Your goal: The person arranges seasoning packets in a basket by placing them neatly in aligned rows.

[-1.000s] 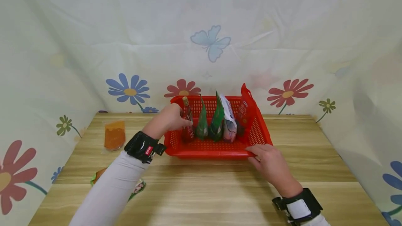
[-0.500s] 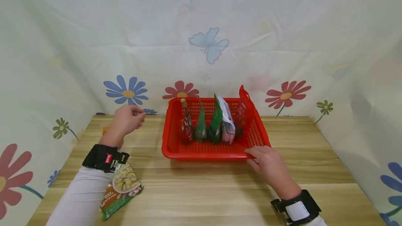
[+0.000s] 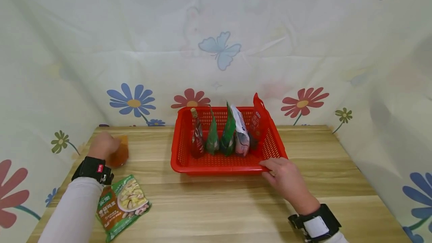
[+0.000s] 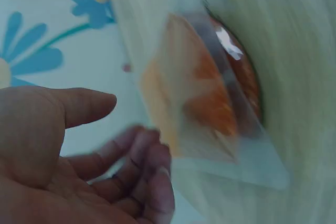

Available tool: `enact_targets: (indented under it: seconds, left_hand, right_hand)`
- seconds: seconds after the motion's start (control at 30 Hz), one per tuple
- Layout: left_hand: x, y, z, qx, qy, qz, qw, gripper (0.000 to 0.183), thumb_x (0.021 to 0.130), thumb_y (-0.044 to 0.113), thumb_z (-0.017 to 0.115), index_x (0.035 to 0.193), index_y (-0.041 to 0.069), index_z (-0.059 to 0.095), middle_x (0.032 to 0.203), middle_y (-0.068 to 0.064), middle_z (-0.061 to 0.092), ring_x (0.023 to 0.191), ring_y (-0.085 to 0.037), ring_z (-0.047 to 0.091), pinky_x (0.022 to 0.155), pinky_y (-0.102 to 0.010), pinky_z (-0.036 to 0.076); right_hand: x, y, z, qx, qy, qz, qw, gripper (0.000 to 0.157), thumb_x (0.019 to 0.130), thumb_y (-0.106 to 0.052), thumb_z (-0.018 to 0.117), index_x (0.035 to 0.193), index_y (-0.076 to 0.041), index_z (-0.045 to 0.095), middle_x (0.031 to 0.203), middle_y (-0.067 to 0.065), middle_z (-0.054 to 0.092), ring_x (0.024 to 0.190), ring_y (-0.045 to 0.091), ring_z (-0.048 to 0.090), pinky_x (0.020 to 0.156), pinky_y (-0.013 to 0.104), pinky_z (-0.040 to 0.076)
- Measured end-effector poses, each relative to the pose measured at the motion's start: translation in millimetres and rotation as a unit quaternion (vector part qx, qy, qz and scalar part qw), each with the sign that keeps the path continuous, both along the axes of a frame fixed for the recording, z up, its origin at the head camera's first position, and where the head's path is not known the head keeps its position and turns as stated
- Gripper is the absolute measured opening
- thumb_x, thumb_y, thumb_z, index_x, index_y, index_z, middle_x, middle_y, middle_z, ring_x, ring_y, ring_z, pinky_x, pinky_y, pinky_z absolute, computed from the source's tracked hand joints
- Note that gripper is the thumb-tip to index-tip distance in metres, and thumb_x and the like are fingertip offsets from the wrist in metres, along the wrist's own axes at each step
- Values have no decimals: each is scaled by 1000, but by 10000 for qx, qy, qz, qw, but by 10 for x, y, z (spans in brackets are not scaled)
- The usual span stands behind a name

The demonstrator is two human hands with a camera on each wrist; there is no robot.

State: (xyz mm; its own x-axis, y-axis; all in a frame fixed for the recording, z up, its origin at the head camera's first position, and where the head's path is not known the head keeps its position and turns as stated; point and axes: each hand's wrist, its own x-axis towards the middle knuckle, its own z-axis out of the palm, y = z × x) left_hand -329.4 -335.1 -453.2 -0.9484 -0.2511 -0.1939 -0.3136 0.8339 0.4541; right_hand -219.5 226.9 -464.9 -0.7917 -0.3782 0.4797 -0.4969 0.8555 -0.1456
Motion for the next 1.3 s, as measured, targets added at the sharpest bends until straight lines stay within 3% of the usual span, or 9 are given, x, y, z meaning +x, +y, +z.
enact_targets:
  seconds: [0.13, 0.3, 0.47, 0.53, 0.7, 0.83, 0.97, 1.1, 1.3]
  left_hand:
    - [-25, -68, -50, -218, -336, 557, 9976, 64, 100, 37, 51, 120, -24, 53, 101, -30, 56, 90, -39, 56, 75, -42, 50]
    - [-35, -88, -120, -403, -803, 894, 9919, 91, 95, 60, 48, 131, -24, 45, 111, -36, 51, 100, -46, 49, 82, -51, 47]
    - [-25, -82, -174, -374, -886, 992, 9904, 105, 91, 61, 57, 138, -29, 30, 121, -47, 42, 112, -56, 42, 97, -65, 44]
    - [-27, -78, -185, -351, -852, 1044, 9903, 104, 91, 59, 60, 137, -29, 29, 120, -45, 43, 110, -54, 44, 95, -61, 46]
    - [-49, -81, -209, -431, -761, 1042, 9907, 96, 89, 56, 67, 129, -27, 42, 106, -32, 51, 94, -41, 52, 73, -41, 46]
    - [-57, -80, -199, -334, -533, 866, 9943, 90, 87, 49, 74, 125, -28, 47, 106, -32, 56, 91, -38, 54, 69, -35, 46]
    - [-28, -67, -144, 234, -189, 895, 9955, 84, 83, 38, 81, 124, -28, 49, 113, -35, 58, 93, -39, 54, 71, -36, 46]
    - [16, -48, -78, 755, 63, 871, 9933, 73, 83, 31, 82, 120, -24, 54, 108, -32, 61, 89, -38, 56, 67, -36, 47]
    - [62, 21, 19, 1751, 82, 755, 9816, 61, 92, 30, 77, 130, -13, 54, 115, -27, 61, 88, -32, 63, 63, -28, 53]
  right_hand:
    - [5, -4, 0, 1, 16, -28, 10000, 39, 71, -14, 95, 106, -11, 79, 99, 4, 79, 89, 23, 74, 82, 46, 63]
    - [9, -5, 3, -6, 21, -55, 10000, 39, 71, -14, 95, 106, -11, 79, 98, 4, 79, 89, 22, 74, 82, 45, 63]
    - [-1, -11, 0, 9, 50, -26, 10000, 40, 70, -15, 95, 106, -11, 79, 97, 4, 79, 88, 22, 74, 81, 45, 63]
    - [-6, -9, -3, 16, 70, -12, 10000, 40, 70, -15, 95, 106, -11, 79, 97, 4, 79, 88, 22, 74, 81, 45, 63]
    - [-9, 1, -9, -5, 82, -3, 10000, 41, 69, -15, 96, 106, -12, 79, 97, 4, 79, 87, 22, 74, 81, 45, 63]
    - [-5, 6, -5, -26, 121, -4, 9999, 41, 69, -15, 96, 106, -12, 79, 97, 4, 80, 88, 23, 74, 80, 45, 63]
    - [4, 1, 7, -14, 121, -10, 9999, 41, 69, -15, 96, 106, -11, 79, 97, 4, 79, 88, 23, 74, 81, 46, 63]
    - [2, 3, 3, 1, 94, 0, 10000, 41, 69, -15, 96, 106, -12, 79, 97, 4, 79, 88, 23, 74, 81, 46, 63]
    - [-12, 4, -4, -21, 118, 46, 9999, 39, 71, -15, 95, 106, -11, 79, 97, 5, 79, 88, 22, 74, 81, 45, 63]
